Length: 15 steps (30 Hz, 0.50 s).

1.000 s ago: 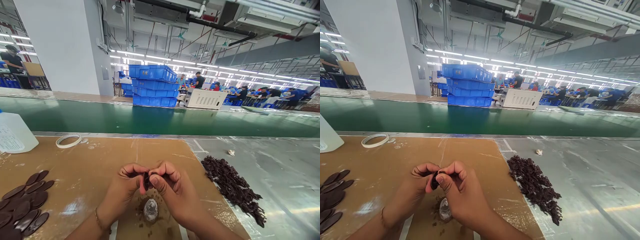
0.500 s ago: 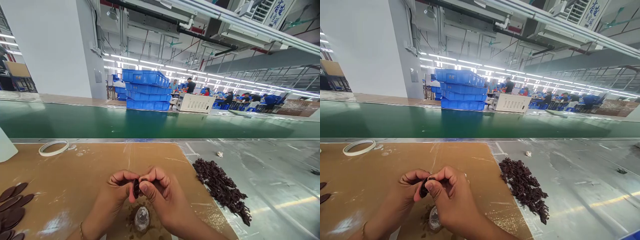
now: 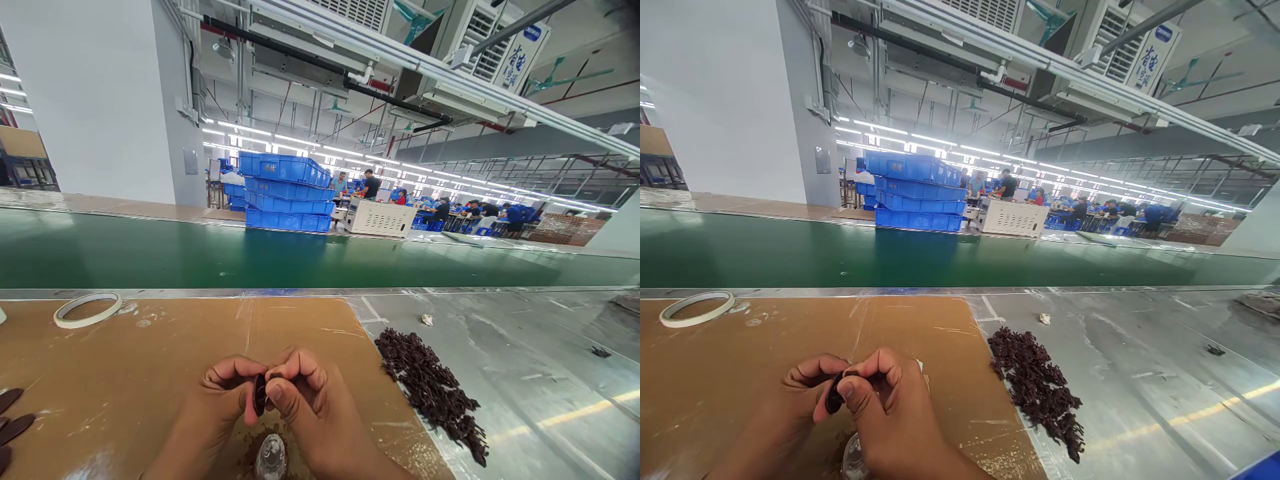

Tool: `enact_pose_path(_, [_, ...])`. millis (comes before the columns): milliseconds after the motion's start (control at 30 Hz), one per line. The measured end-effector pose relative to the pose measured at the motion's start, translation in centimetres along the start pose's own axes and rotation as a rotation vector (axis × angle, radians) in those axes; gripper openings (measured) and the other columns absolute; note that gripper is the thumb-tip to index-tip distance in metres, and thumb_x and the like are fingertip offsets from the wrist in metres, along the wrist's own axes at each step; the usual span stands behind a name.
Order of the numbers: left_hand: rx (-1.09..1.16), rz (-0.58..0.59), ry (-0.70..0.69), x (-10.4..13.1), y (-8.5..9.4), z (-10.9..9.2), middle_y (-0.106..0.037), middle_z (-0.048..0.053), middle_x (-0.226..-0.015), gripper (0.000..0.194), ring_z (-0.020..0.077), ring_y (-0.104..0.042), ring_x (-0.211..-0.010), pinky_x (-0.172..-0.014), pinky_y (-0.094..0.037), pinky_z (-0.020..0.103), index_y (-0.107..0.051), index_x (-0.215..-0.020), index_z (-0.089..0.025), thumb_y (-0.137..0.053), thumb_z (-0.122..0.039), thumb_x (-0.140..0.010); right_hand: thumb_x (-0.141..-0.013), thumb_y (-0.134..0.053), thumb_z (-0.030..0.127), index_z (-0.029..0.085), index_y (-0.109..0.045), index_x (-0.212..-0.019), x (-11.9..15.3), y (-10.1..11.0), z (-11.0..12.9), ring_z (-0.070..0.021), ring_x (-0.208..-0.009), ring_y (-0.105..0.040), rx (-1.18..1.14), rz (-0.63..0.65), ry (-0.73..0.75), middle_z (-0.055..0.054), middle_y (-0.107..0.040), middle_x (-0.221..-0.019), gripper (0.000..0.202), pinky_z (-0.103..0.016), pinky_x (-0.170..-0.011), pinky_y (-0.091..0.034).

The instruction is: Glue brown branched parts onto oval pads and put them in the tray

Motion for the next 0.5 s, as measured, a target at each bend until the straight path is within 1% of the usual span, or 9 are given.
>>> enact_pose_path(67, [0.031,0.01,0.018,0.27,-0.39,-0.17,-0.052,-0.003,-0.037,0.029,0.012,-0.05,-0.05,-0.059,-0.045,0.023,-0.066,-0.053,-0.018,-0.09,-0.032,-0.047,-0.086,-0.067,0.051,0.02,-0.054,-0.077,0.08,-0.02,0.2,-0.0138,-0.068,-0.053,-0.015,0.0,-0.01,-0.003,-0.057,-0.074,0.034,-0.027,-0.068,-0.046])
enact_pose_path(167, [0.064,0.034,0.054,0.4,-0.83,-0.11,-0.055,-0.002,-0.039,0.026,0.012,-0.051,-0.049,-0.057,-0.044,0.023,-0.067,-0.054,-0.017,-0.09,-0.026,-0.044,-0.087,-0.067,0.049,0.021,-0.054,-0.079,0.19,0.0,0.18,-0.0141,-0.069,-0.054,-0.036,-0.007,-0.044,-0.003,-0.058,-0.075,0.032,-0.028,-0.07,-0.046])
enact_pose_path(233, [0.082,0.02,0.063,0.41,-0.8,0.01,-0.055,-0.003,-0.039,0.025,0.0123,-0.052,-0.049,-0.056,-0.044,0.023,-0.067,-0.054,-0.018,-0.089,-0.024,-0.042,-0.086,-0.067,0.049,0.021,-0.054,-0.078,0.21,0.12,0.09,-0.0147,-0.069,-0.055,-0.031,-0.019,-0.052,-0.003,-0.059,-0.075,0.033,-0.029,-0.07,-0.046])
enact_pose_path(300, [0.099,-0.005,0.053,0.37,-0.64,0.1,-0.054,-0.003,-0.037,0.025,0.0131,-0.053,-0.049,-0.056,-0.045,0.024,-0.067,-0.053,-0.018,-0.089,-0.025,-0.043,-0.085,-0.068,0.05,0.02,-0.055,-0.078,0.19,0.17,0.06,-0.0148,-0.069,-0.056,-0.023,-0.019,-0.044,-0.003,-0.06,-0.076,0.033,-0.029,-0.071,-0.047])
enact_pose_path(400, [0.116,0.004,0.044,0.2,-0.72,0.34,-0.049,-0.004,-0.035,0.026,0.0131,-0.052,-0.048,-0.057,-0.046,0.025,-0.068,-0.052,-0.018,-0.09,-0.028,-0.043,-0.085,-0.069,0.049,0.02,-0.057,-0.078,0.15,0.09,0.05,-0.015,-0.07,-0.057,-0.038,-0.008,-0.034,-0.004,-0.061,-0.077,0.033,-0.03,-0.072,-0.049])
enact_pose_path(500, [0.156,0.022,0.038,0.03,-0.82,0.43,-0.047,-0.005,-0.033,0.028,0.011,-0.049,-0.045,-0.055,-0.044,0.024,-0.069,-0.053,-0.018,-0.092,-0.029,-0.04,-0.082,-0.071,0.05,0.02,-0.056,-0.078,0.14,0.17,0.02,-0.0154,-0.07,-0.058,-0.061,-0.029,-0.046,-0.004,-0.061,-0.076,0.035,-0.031,-0.073,-0.051])
Point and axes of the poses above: each hand's wrist, its own x-axis away from the middle knuckle, its own y-axis out of the back of the hand, z = x × y, the point moved 9 cm from there along -x, towards the middle knuckle
